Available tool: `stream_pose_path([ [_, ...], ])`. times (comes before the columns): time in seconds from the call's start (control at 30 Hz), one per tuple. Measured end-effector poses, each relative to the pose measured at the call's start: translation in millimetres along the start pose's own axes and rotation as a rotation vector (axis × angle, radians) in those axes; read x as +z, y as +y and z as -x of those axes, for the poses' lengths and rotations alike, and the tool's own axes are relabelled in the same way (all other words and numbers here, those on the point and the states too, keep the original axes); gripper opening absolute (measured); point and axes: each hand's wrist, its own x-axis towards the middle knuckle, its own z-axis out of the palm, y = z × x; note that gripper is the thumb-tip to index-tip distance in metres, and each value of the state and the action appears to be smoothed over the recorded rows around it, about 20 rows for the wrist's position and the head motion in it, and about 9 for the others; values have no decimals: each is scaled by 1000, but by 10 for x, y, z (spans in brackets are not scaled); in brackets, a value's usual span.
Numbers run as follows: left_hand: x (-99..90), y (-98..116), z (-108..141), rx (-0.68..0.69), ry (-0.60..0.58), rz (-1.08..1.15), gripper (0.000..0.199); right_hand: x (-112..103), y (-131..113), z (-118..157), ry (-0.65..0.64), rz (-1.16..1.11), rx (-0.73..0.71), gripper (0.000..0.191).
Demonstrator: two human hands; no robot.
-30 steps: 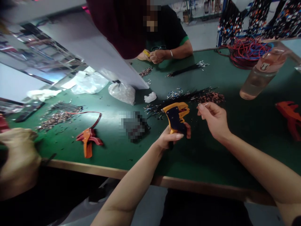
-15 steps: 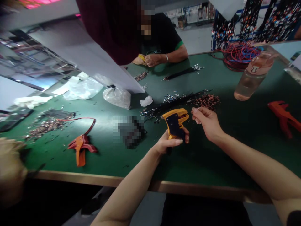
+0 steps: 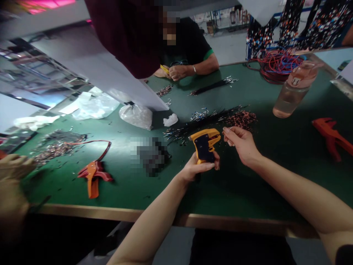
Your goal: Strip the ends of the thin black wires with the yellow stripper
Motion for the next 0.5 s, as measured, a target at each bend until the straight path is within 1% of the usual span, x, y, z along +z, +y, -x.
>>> stream_pose_path([
  [0.3,21,25,11,-9,32,-77,38,-2,-25,3,1,-30,16,48],
  [0.4,59,31,14,-7,57,-67,37,5,-20,-4,21,-57,21,48],
  [0.5,120,24,16,-26,91,-53,38,2,11,-16,55,-45,-10,48],
])
